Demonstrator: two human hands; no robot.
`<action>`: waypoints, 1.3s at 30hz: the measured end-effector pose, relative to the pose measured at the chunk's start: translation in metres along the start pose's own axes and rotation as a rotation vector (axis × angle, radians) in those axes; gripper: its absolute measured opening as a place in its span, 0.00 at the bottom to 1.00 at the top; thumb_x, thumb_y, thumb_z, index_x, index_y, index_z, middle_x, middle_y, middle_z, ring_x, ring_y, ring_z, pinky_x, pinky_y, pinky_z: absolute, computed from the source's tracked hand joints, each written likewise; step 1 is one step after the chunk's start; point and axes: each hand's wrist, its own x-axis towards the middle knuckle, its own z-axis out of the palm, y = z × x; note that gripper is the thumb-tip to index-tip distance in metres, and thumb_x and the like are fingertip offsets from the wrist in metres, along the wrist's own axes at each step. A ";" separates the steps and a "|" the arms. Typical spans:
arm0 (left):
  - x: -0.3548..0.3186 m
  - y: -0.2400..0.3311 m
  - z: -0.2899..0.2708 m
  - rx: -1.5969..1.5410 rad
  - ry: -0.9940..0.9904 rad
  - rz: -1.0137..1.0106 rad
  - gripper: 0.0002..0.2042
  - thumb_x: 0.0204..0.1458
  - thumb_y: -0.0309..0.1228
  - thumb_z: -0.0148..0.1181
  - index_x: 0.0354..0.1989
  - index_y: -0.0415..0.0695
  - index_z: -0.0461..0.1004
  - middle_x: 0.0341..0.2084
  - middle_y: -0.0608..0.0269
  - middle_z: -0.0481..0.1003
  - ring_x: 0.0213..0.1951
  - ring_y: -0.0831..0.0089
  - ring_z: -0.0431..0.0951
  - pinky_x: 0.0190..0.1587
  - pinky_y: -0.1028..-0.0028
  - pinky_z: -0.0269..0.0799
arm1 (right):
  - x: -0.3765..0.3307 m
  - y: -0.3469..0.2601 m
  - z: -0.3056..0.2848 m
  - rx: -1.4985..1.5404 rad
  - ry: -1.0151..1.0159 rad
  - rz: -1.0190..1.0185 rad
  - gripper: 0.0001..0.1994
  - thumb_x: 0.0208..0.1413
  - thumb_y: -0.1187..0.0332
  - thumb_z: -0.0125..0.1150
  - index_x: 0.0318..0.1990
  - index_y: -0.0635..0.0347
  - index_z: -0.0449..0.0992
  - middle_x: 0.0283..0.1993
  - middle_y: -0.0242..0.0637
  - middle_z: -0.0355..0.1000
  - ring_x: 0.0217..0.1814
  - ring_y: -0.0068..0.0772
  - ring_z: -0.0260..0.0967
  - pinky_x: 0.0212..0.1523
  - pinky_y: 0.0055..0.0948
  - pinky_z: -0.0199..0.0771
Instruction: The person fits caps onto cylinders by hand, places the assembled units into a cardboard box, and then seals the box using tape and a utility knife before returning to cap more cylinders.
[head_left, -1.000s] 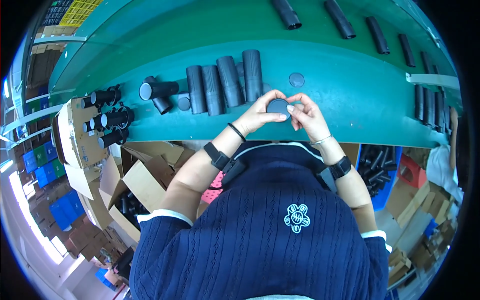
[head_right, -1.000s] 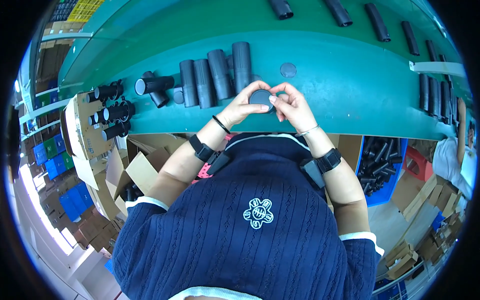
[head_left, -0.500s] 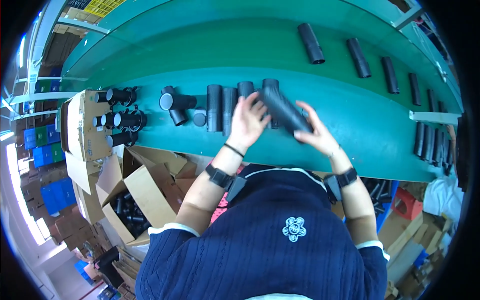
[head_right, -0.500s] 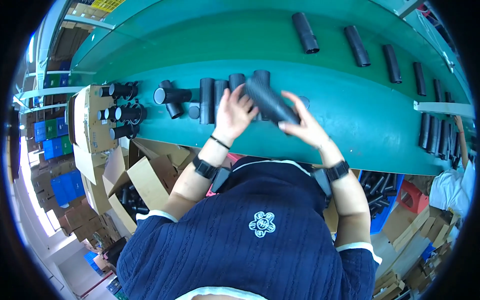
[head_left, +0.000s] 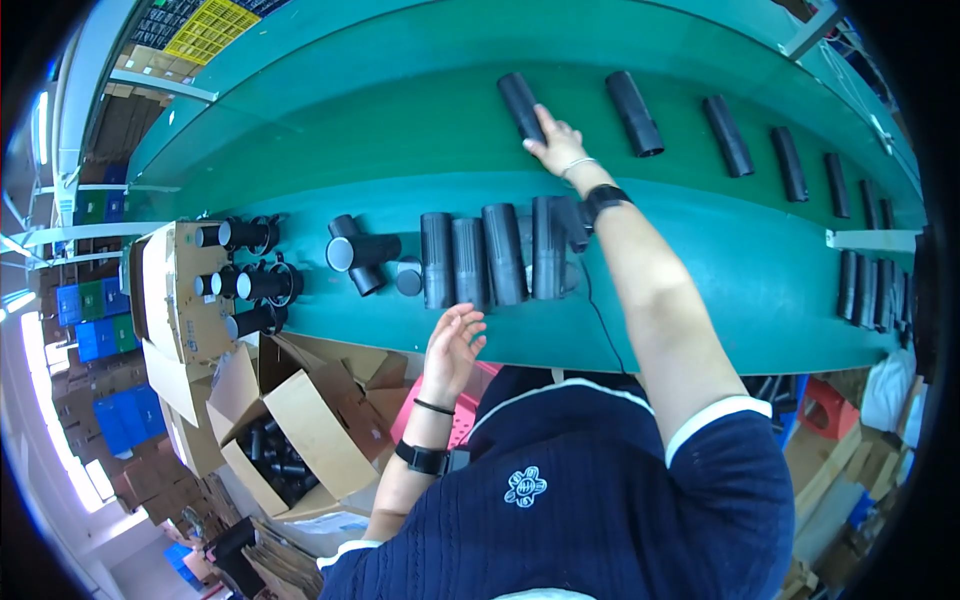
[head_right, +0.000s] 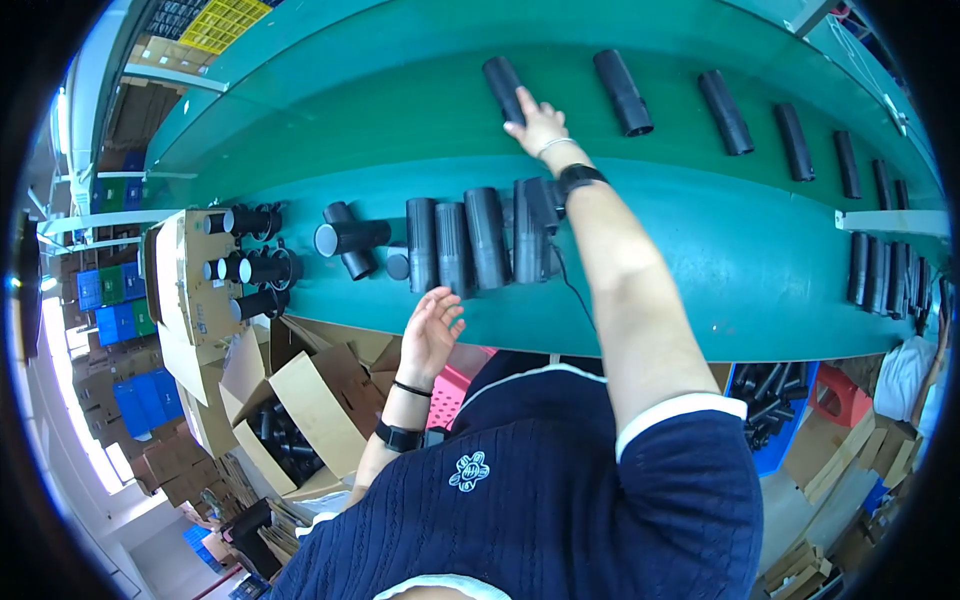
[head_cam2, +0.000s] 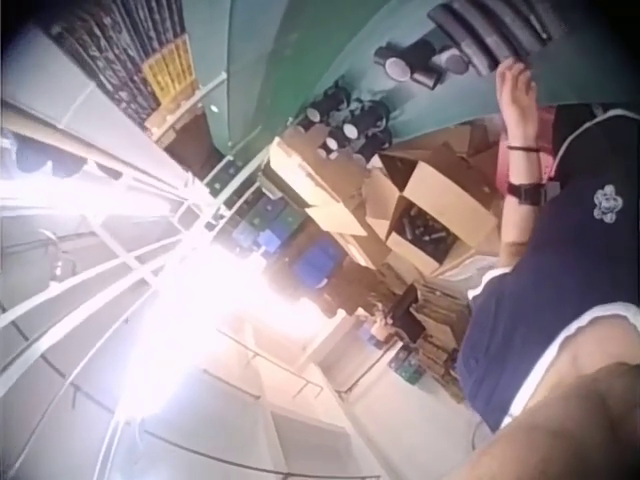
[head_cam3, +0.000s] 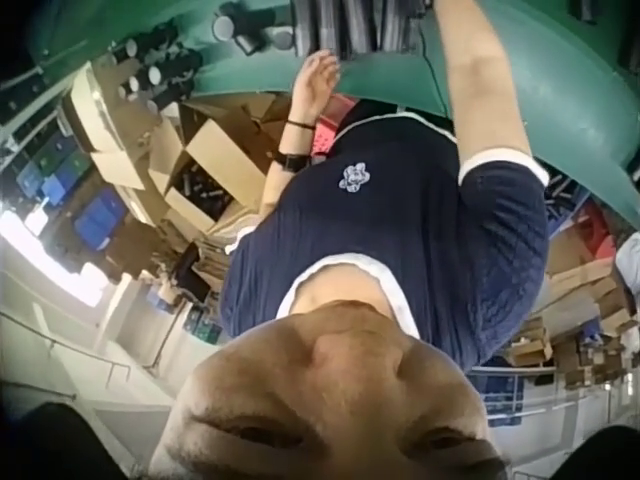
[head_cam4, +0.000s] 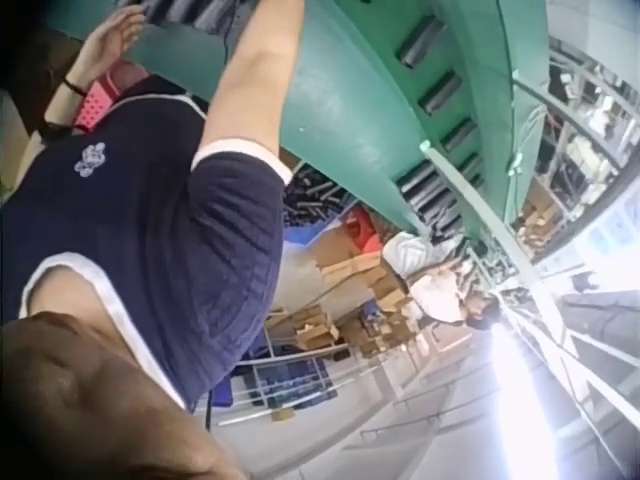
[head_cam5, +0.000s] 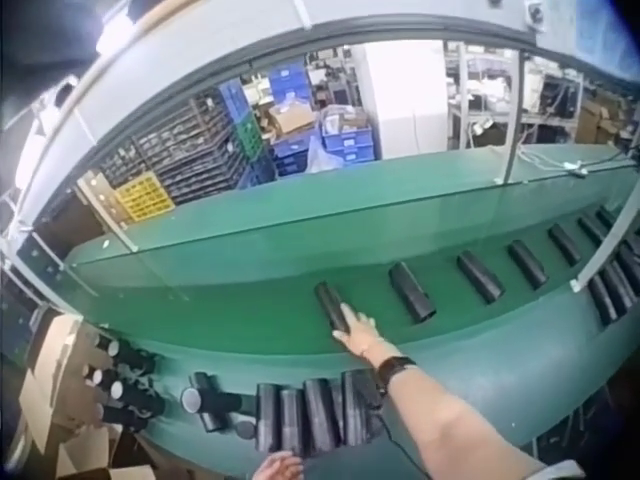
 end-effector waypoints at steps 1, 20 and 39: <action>-0.004 0.003 -0.005 0.002 0.012 0.013 0.17 0.58 0.37 0.52 0.53 0.42 0.65 0.43 0.60 0.73 0.45 0.70 0.73 0.46 0.70 0.69 | -0.008 0.007 -0.010 0.093 0.065 -0.044 0.35 0.53 0.55 0.60 0.67 0.49 0.54 0.56 0.56 0.65 0.59 0.60 0.61 0.59 0.47 0.63; 0.031 -0.061 0.060 0.430 -0.568 -0.494 0.16 0.58 0.33 0.52 0.52 0.42 0.67 0.43 0.60 0.72 0.44 0.71 0.72 0.46 0.71 0.68 | -0.427 0.060 -0.033 0.540 0.382 0.474 0.11 0.57 0.72 0.54 0.47 0.62 0.75 0.42 0.43 0.75 0.43 0.34 0.73 0.45 0.30 0.72; -0.134 -0.361 0.096 0.958 -0.700 -1.126 0.11 0.57 0.33 0.54 0.45 0.43 0.71 0.35 0.61 0.75 0.38 0.71 0.75 0.40 0.72 0.73 | -0.914 0.136 0.099 1.083 0.478 1.441 0.12 0.55 0.66 0.58 0.46 0.56 0.74 0.34 0.31 0.73 0.24 0.22 0.68 0.22 0.24 0.73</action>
